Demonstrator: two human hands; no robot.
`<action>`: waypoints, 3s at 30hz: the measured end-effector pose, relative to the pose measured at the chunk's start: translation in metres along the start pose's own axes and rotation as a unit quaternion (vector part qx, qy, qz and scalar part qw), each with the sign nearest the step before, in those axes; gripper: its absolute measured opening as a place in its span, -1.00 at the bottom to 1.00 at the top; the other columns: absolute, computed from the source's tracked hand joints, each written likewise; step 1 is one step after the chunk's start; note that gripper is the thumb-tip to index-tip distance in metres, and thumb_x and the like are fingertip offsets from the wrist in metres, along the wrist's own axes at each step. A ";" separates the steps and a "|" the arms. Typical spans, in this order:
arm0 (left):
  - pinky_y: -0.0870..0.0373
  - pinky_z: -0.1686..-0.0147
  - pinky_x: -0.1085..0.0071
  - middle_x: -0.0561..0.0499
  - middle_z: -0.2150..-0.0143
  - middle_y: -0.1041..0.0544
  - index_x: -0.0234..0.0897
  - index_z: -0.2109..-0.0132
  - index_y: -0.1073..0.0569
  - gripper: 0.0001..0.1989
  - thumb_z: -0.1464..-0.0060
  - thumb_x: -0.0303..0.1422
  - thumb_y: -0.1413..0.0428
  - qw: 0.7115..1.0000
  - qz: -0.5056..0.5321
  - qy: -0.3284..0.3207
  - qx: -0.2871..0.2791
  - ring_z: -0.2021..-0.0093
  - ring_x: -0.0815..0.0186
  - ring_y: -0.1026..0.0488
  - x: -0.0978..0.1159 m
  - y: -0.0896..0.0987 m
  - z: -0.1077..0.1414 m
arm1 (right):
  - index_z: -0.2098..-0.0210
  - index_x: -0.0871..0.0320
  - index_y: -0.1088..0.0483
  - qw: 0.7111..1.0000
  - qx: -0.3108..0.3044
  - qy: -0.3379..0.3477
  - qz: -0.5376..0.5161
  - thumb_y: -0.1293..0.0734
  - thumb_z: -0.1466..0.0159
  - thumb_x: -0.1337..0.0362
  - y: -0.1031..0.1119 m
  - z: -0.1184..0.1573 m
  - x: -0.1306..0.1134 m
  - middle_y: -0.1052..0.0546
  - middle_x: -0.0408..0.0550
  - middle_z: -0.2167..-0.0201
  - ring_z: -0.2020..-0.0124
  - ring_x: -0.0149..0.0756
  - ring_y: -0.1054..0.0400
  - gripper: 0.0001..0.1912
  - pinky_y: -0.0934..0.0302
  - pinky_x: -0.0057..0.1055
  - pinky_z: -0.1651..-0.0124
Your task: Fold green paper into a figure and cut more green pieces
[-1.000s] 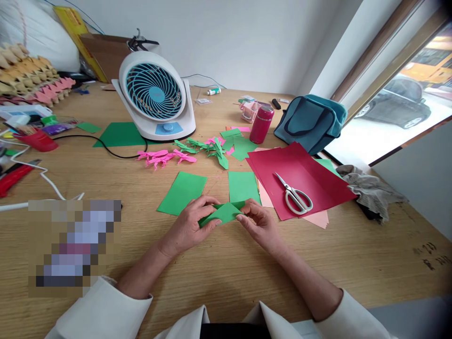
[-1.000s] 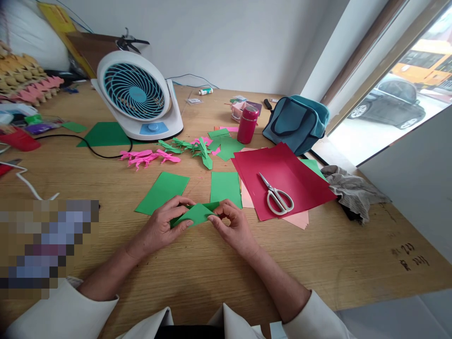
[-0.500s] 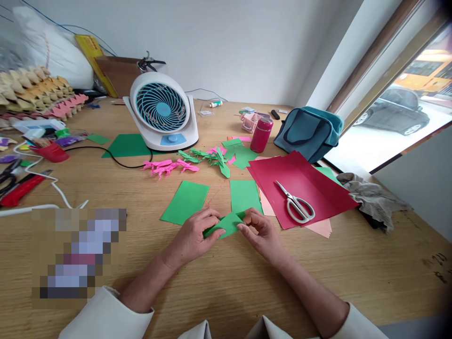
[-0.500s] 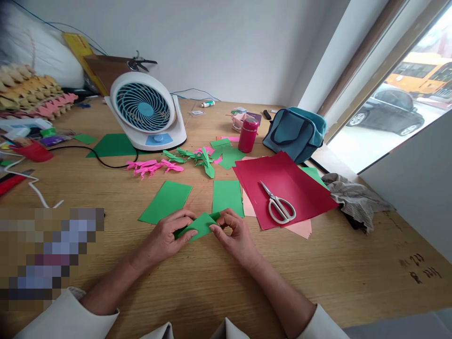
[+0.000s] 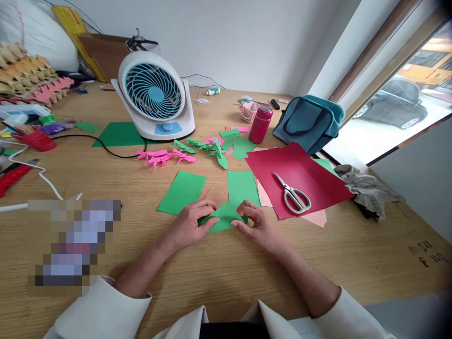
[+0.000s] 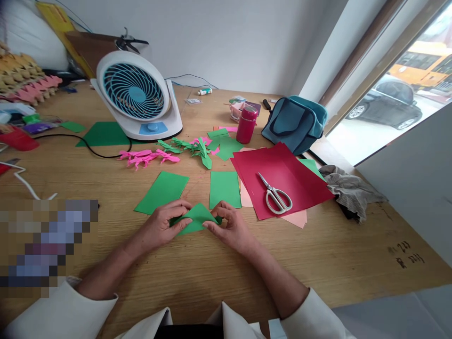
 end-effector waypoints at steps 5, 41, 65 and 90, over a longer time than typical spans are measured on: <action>-0.33 0.12 0.46 -0.02 0.15 -0.49 -0.27 0.40 -0.37 -0.78 -0.25 -0.35 -0.07 1.000 0.010 0.025 -0.001 0.13 0.32 -0.44 -0.007 0.002 -0.002 | 0.43 0.12 -0.29 0.999 0.038 -0.016 -0.008 -0.41 -0.26 0.12 0.009 0.000 0.004 -0.28 -0.16 0.40 0.34 -0.34 -0.19 -0.71 -0.09 -0.38 0.26; -0.38 0.26 0.40 -0.02 0.39 -0.54 -0.29 0.45 -0.50 -0.75 -0.16 -0.30 -0.14 0.990 0.076 0.090 0.073 0.33 0.31 -0.48 -0.014 0.017 -0.004 | 0.47 0.13 -0.27 0.999 0.018 -0.039 0.017 -0.36 -0.29 0.10 0.005 -0.001 0.004 -0.30 -0.15 0.43 0.41 -0.36 -0.20 -0.69 -0.11 -0.40 0.34; -0.32 0.25 0.42 0.07 0.40 -0.46 -0.26 0.44 -0.39 -0.81 -0.14 -0.38 -0.14 0.985 0.084 0.090 0.120 0.34 0.35 -0.42 -0.018 0.018 0.002 | 0.39 0.11 -0.33 0.973 0.095 -0.135 -0.164 -0.45 -0.16 -0.05 0.004 0.004 0.048 -0.29 -0.20 0.53 0.52 -0.40 -0.11 -0.62 -0.03 -0.44 0.47; -0.36 0.20 0.46 0.09 0.34 -0.53 -0.23 0.33 -0.42 -0.89 -0.17 -0.48 -0.16 0.982 -0.048 -0.015 0.184 0.29 0.39 -0.49 0.020 0.029 0.010 | 0.34 0.16 -0.44 0.895 0.110 -0.252 -0.351 -0.58 0.02 0.06 -0.009 0.007 0.057 -0.44 -0.25 0.68 0.66 -0.52 -0.26 -0.59 -0.06 -0.56 0.53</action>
Point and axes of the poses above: each hand's wrist, its own z-axis away from the middle knuckle, its own y-axis out of the back of the hand, x = y × z, the point moved 10 cm from there along -z, towards the middle knuckle
